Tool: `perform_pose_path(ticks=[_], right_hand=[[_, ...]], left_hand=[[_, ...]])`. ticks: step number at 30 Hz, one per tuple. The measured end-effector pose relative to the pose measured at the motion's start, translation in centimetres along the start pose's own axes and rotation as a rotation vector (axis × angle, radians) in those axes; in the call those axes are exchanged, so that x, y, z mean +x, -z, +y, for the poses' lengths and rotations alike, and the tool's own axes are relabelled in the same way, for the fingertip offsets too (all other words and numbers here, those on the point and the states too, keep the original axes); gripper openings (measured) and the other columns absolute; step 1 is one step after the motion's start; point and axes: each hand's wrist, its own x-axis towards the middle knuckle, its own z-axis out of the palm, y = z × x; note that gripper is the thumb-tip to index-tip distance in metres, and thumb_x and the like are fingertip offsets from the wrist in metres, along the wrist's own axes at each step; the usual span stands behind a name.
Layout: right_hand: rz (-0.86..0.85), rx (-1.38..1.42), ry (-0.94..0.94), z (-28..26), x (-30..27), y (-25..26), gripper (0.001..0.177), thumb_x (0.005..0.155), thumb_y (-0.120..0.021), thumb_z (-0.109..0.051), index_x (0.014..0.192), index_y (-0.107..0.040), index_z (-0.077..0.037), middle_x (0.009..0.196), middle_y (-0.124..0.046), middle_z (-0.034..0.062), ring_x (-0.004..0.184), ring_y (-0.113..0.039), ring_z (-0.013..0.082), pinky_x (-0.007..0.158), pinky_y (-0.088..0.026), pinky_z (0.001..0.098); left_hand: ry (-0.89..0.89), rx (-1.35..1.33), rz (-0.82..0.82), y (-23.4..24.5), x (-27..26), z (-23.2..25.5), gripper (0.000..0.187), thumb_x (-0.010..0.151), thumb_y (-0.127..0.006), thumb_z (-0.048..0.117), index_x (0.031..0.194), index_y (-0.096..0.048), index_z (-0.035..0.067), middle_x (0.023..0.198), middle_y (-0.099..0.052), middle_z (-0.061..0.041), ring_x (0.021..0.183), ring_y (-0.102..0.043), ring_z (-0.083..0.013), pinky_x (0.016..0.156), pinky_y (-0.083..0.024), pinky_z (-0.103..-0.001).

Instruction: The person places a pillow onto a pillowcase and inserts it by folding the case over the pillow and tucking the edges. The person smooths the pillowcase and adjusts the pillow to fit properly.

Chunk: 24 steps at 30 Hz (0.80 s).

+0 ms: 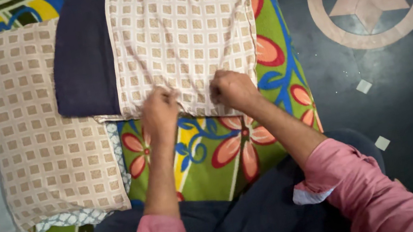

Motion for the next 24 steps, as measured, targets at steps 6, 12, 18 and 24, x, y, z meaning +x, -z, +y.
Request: perform_pose_path(ticks=[6, 12, 18, 24], right_hand=[[-0.187, -0.177, -0.467, -0.3, 0.9, 2.5, 0.036, 0.07, -0.087, -0.036, 0.089, -0.073, -0.009, 0.091, -0.074, 0.0187, 0.086, -0.073, 0.0374, 0.076, -0.058, 0.0488], [-0.067, -0.241, -0.392, 1.8, 0.2, -2.1, 0.025, 0.08, -0.079, -0.032, 0.084, -0.077, -0.007, 0.088, -0.075, 0.021, 0.084, -0.074, 0.0394, 0.075, -0.06, 0.05], [-0.087, -0.045, -0.356, 2.8, 0.6, -1.5, 0.019, 0.08, -0.073, -0.024, 0.081, -0.077, -0.006, 0.083, -0.073, 0.0224, 0.081, -0.072, 0.0405, 0.076, -0.058, 0.0496], [-0.076, 0.206, -0.398, 1.8, 2.0, 2.4, 0.022, 0.088, -0.064, -0.023, 0.088, -0.072, -0.002, 0.081, -0.074, 0.0205, 0.077, -0.074, 0.0374, 0.074, -0.057, 0.0479]], left_hand=[[-0.216, 0.256, 0.427, 5.4, 0.2, -4.4, 0.05, 0.08, -0.085, 0.027, 0.116, -0.063, 0.0, 0.117, -0.058, -0.018, 0.106, -0.059, -0.0417, 0.092, -0.047, -0.051], [-0.029, 0.12, 0.352, 3.6, 1.4, -6.4, 0.04, 0.086, -0.084, 0.026, 0.111, -0.065, 0.003, 0.108, -0.061, -0.018, 0.101, -0.061, -0.0391, 0.083, -0.049, -0.049], [-0.098, 0.124, 0.414, 2.3, 3.3, -8.5, 0.018, 0.09, -0.078, 0.02, 0.098, -0.066, 0.008, 0.093, -0.067, -0.013, 0.091, -0.063, -0.0363, 0.078, -0.05, -0.049], [-0.045, -0.32, 0.435, 5.5, 6.3, -8.4, 0.018, 0.1, -0.069, 0.017, 0.104, -0.059, 0.003, 0.086, -0.07, -0.016, 0.078, -0.07, -0.0354, 0.072, -0.053, -0.048]])
